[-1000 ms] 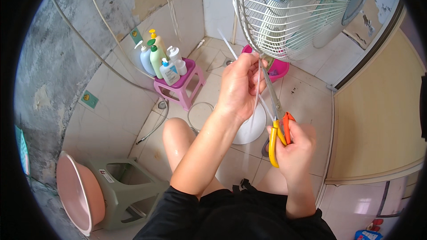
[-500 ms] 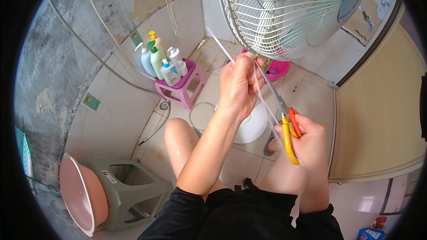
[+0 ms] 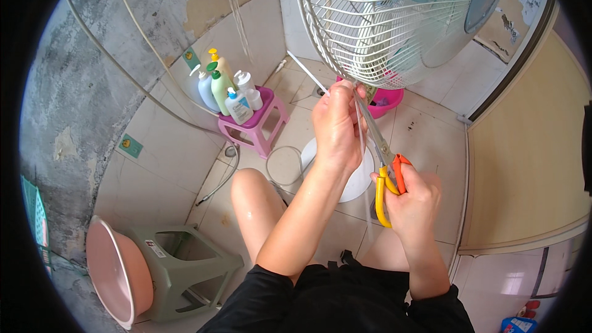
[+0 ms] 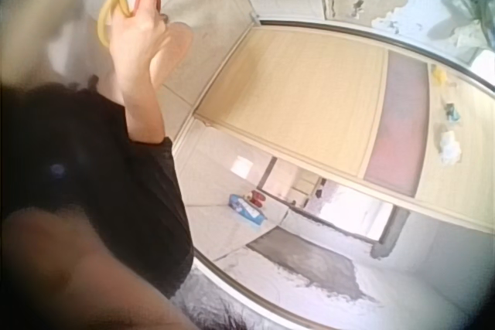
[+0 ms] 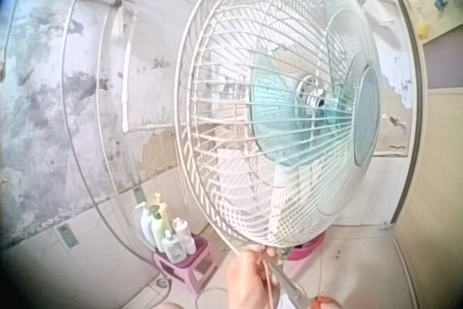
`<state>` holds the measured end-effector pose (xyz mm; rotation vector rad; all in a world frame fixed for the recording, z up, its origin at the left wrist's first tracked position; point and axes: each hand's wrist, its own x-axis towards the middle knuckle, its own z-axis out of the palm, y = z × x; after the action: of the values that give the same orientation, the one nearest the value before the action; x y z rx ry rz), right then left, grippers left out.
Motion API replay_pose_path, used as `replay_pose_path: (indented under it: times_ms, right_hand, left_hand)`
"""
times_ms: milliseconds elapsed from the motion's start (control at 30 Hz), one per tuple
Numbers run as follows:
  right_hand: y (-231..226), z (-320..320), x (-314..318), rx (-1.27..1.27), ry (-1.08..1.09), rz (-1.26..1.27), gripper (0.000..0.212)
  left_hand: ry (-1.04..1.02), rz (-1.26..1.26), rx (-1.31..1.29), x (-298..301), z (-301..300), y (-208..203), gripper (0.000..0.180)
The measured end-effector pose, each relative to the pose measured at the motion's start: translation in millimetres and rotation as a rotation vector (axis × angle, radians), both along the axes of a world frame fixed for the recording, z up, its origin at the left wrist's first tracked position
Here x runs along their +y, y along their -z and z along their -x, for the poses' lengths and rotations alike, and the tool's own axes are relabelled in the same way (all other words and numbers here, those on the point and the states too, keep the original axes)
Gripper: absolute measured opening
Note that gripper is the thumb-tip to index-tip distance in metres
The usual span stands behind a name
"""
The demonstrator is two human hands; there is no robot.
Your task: The person sits on the floor and uses cable ties and scissors to secure the wire mesh cage of a floor fan.
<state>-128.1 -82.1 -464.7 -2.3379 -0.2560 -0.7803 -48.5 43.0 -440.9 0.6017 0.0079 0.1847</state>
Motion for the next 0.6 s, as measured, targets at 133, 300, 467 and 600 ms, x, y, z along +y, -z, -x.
replay_pose_path:
  times_ms: [133, 300, 467, 600]
  right_hand:
    - [-1.8, 0.2, -7.6, 0.118, -0.022, 0.051, 0.036]
    - [18.6, -1.2, -10.9, 0.382, -0.156, -0.428, 0.031]
    - [-11.8, -1.9, -12.8, 0.565, -0.278, -0.512, 0.023]
    - [-5.6, -11.6, -28.4, 0.264, -0.147, -0.074, 0.026]
  left_hand:
    - [-0.032, -0.010, 0.025, -3.2, 0.4, 3.4, 0.017]
    - [-0.030, 0.010, -0.031, -7.4, -2.2, 7.1, 0.016]
    - [-0.014, 0.018, -0.024, -1.5, -0.8, 4.5, 0.016]
    - [0.023, 0.005, -0.013, 3.3, -2.3, 7.7, 0.017]
